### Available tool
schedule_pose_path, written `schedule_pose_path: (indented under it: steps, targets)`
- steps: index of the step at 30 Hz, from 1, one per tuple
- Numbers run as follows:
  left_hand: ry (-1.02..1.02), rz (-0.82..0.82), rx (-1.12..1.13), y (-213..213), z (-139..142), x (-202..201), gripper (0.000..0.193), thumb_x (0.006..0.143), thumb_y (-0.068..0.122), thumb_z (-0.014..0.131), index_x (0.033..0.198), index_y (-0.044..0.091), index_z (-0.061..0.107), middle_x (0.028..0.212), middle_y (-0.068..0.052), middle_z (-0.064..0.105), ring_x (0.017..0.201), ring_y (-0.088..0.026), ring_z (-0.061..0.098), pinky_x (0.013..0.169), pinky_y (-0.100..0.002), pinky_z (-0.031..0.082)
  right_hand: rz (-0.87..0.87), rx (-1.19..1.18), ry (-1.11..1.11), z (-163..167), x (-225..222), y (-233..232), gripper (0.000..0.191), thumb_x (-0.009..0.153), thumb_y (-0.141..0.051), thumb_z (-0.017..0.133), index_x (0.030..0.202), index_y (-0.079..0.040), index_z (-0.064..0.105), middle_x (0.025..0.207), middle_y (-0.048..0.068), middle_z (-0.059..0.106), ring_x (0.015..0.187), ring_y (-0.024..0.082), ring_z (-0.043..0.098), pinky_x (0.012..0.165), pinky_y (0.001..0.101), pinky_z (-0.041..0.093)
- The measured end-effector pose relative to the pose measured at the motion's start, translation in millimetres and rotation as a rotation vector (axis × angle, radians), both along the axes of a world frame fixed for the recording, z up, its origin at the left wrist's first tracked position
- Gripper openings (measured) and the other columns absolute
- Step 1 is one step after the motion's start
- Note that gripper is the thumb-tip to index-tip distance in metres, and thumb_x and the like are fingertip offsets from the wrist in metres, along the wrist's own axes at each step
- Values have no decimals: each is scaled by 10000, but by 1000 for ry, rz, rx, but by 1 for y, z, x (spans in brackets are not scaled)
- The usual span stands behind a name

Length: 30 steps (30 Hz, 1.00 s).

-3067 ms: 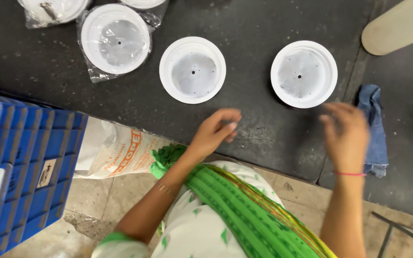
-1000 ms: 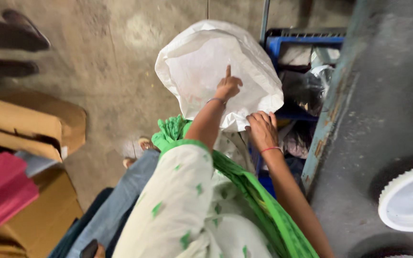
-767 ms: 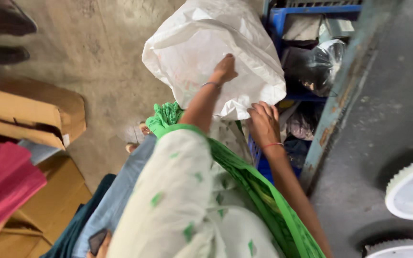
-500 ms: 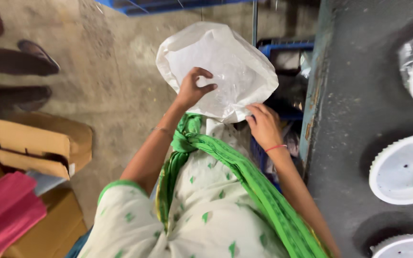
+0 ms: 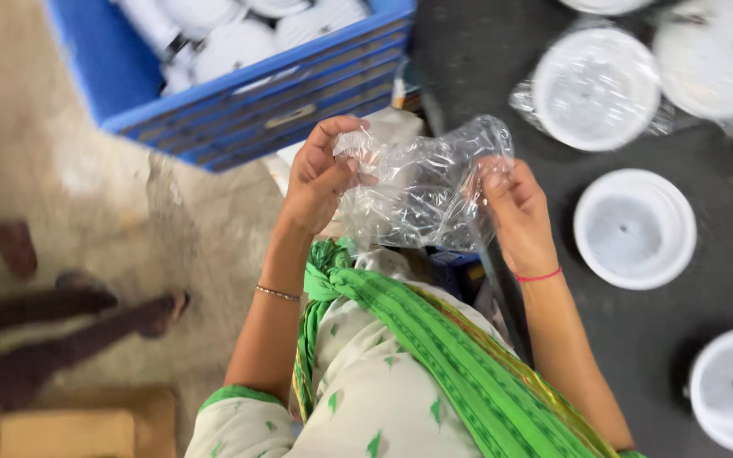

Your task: The person wipes white round plastic light fixture housings with a blue cloth, then wraps each cleaned housing in a clear plastic bag and places the wrapped units into a blue plastic crate, repeating the cycle for successive units.

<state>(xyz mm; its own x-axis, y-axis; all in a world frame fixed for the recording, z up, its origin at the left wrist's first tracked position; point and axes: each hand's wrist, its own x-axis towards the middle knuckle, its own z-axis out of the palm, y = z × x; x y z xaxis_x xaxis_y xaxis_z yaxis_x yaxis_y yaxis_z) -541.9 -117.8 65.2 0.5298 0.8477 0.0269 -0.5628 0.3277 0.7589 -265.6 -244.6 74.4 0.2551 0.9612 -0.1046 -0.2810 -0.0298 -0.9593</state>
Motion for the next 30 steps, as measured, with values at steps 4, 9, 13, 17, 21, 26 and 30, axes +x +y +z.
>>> schedule_pose_path:
  steps: [4,9,13,17,21,26,30]
  targets:
    - [187,-122,251,20,13,53,681,864,-234,493,1491,30,482,1593,-88,429,1170,-165,626,967,-382,647,-212,97,1,3,46,-62,99,1083,-23,665,1161,-18,604,986,76,645,772,131,572,682,275,474]
    - [171,-446,468,17,34,130,707,951,-175,512,1596,90,395,1702,-68,259,1297,-242,594,1032,-394,632,-168,139,299,30,74,-159,312,1085,-165,564,1319,32,627,1181,230,687,1000,282,704,784,367,583]
    - [45,-888,489,-12,47,197,725,1014,-72,544,1657,127,274,1754,-88,235,1437,-286,568,1050,-382,593,-161,-43,94,48,47,-193,517,953,-168,672,1440,-18,588,1464,230,603,1314,340,646,1037,449,563]
    - [212,-1100,536,-67,36,247,801,1001,79,624,1655,118,161,1650,-174,300,1292,-275,626,920,-317,625,-515,-64,-278,47,17,-184,662,913,-215,745,1507,-54,500,1527,172,534,1343,286,594,1085,435,541]
    - [632,-1213,371,-108,5,273,681,984,228,678,1529,106,288,1175,-240,678,879,-235,686,635,-323,592,-773,-160,-479,45,8,-201,845,828,-219,816,1559,-88,412,1559,134,480,1326,249,582,1079,416,546]
    - [499,-944,916,-142,-27,270,195,1095,238,591,1107,48,631,807,-141,690,717,-299,690,627,-407,551,-922,-246,-436,20,-4,-255,1051,720,-283,880,1600,-112,330,1615,117,376,1392,259,518,1097,429,530]
    - [728,-804,1168,-163,-16,278,228,1081,280,514,1109,67,588,652,-159,654,693,-396,679,621,-504,493,-939,-353,-524,1,-14,-300,1306,580,-318,930,1658,-117,221,1693,111,239,1566,296,263,1270,491,287]
